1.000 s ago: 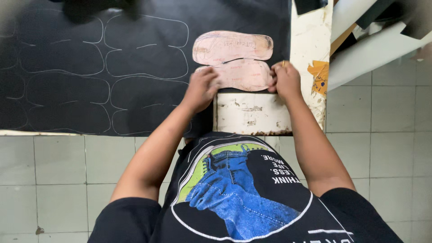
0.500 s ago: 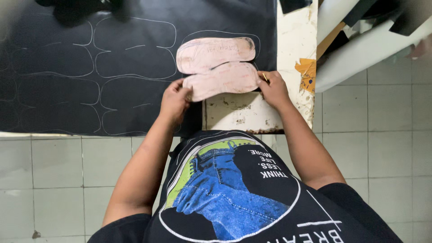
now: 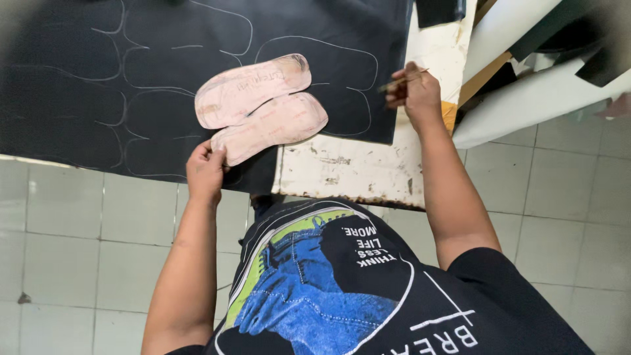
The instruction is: The person places a pair of shoe sole templates on a black sheet and traces their outlines with a pencil. The person repeats this process multiple times, creating several traced outlines on the sheet.
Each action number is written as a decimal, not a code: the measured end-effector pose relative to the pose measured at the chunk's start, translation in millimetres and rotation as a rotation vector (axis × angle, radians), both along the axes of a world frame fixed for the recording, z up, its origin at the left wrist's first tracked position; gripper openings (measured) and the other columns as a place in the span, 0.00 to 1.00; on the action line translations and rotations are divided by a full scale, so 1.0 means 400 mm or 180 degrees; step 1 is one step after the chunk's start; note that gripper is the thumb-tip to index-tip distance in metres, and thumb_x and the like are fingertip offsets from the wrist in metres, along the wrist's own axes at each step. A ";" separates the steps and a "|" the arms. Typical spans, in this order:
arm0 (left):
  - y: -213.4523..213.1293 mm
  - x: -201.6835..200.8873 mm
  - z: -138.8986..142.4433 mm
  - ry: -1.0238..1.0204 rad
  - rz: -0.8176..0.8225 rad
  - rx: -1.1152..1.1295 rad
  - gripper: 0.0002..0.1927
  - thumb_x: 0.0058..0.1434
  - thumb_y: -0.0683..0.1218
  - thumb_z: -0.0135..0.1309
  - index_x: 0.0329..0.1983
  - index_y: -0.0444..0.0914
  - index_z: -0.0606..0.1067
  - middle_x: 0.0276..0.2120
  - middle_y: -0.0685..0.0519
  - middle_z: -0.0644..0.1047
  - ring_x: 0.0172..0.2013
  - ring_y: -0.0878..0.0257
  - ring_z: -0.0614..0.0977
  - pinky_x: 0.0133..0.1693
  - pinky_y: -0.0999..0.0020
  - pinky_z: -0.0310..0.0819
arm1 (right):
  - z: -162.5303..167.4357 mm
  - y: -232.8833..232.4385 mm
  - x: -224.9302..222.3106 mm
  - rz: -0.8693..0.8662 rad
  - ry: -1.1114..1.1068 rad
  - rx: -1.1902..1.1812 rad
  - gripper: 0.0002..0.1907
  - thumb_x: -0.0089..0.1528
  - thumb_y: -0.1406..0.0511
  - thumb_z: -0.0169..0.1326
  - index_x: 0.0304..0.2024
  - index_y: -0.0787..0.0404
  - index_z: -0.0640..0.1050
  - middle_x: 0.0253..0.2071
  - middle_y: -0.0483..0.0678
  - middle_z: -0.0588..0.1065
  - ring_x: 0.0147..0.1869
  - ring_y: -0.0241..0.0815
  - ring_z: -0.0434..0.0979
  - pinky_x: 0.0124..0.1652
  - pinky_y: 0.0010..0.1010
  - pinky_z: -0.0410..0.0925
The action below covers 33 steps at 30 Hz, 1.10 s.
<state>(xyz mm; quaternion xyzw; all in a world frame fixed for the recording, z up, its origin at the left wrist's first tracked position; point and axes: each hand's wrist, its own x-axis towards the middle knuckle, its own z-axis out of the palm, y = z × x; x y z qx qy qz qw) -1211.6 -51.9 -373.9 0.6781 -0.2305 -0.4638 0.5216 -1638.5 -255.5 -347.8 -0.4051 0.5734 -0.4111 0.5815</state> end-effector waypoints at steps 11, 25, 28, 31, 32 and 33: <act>0.016 0.011 0.021 0.0037 0.0174 0.0068 0.16 0.67 0.46 0.56 0.55 0.33 0.76 0.40 0.54 0.82 0.33 0.72 0.82 0.29 0.80 0.76 | -0.010 -0.025 0.018 0.0702 0.0581 -0.1103 0.04 0.67 0.70 0.57 0.42 0.64 0.75 0.38 0.47 0.80 0.39 0.32 0.79 0.42 0.24 0.73; 0.017 -0.005 0.035 0.0199 0.0258 0.0030 0.16 0.67 0.46 0.57 0.55 0.32 0.75 0.41 0.53 0.82 0.35 0.70 0.83 0.33 0.78 0.79 | -0.016 -0.039 0.024 0.0770 0.1100 -0.1123 0.05 0.66 0.67 0.59 0.39 0.62 0.76 0.34 0.46 0.80 0.35 0.32 0.79 0.37 0.23 0.72; 0.020 0.001 0.024 0.0230 0.0253 0.0040 0.16 0.68 0.45 0.56 0.55 0.32 0.75 0.42 0.52 0.82 0.35 0.70 0.84 0.32 0.78 0.79 | -0.016 -0.030 0.020 0.0621 0.0983 -0.0947 0.04 0.64 0.69 0.57 0.38 0.62 0.74 0.31 0.47 0.77 0.32 0.34 0.77 0.34 0.24 0.72; 0.016 0.012 0.008 0.0380 0.0294 -0.0004 0.14 0.68 0.44 0.56 0.54 0.33 0.75 0.41 0.52 0.82 0.35 0.69 0.84 0.32 0.76 0.80 | -0.007 0.006 0.002 0.0660 0.0810 -0.0877 0.05 0.63 0.69 0.57 0.36 0.61 0.73 0.32 0.46 0.77 0.33 0.33 0.77 0.34 0.24 0.74; 0.016 0.016 0.000 0.0473 0.0318 -0.0033 0.13 0.68 0.44 0.56 0.53 0.34 0.75 0.41 0.51 0.82 0.35 0.68 0.84 0.32 0.75 0.81 | -0.006 0.022 -0.002 0.0737 0.0732 -0.0790 0.05 0.63 0.69 0.57 0.37 0.61 0.73 0.32 0.46 0.77 0.33 0.33 0.78 0.35 0.24 0.74; 0.021 0.018 -0.008 0.0565 0.0345 -0.0055 0.12 0.68 0.43 0.56 0.53 0.34 0.75 0.41 0.51 0.82 0.35 0.67 0.84 0.32 0.74 0.82 | -0.006 0.042 -0.005 0.0816 0.0652 -0.0695 0.05 0.62 0.69 0.57 0.37 0.60 0.73 0.33 0.46 0.77 0.34 0.33 0.78 0.35 0.24 0.74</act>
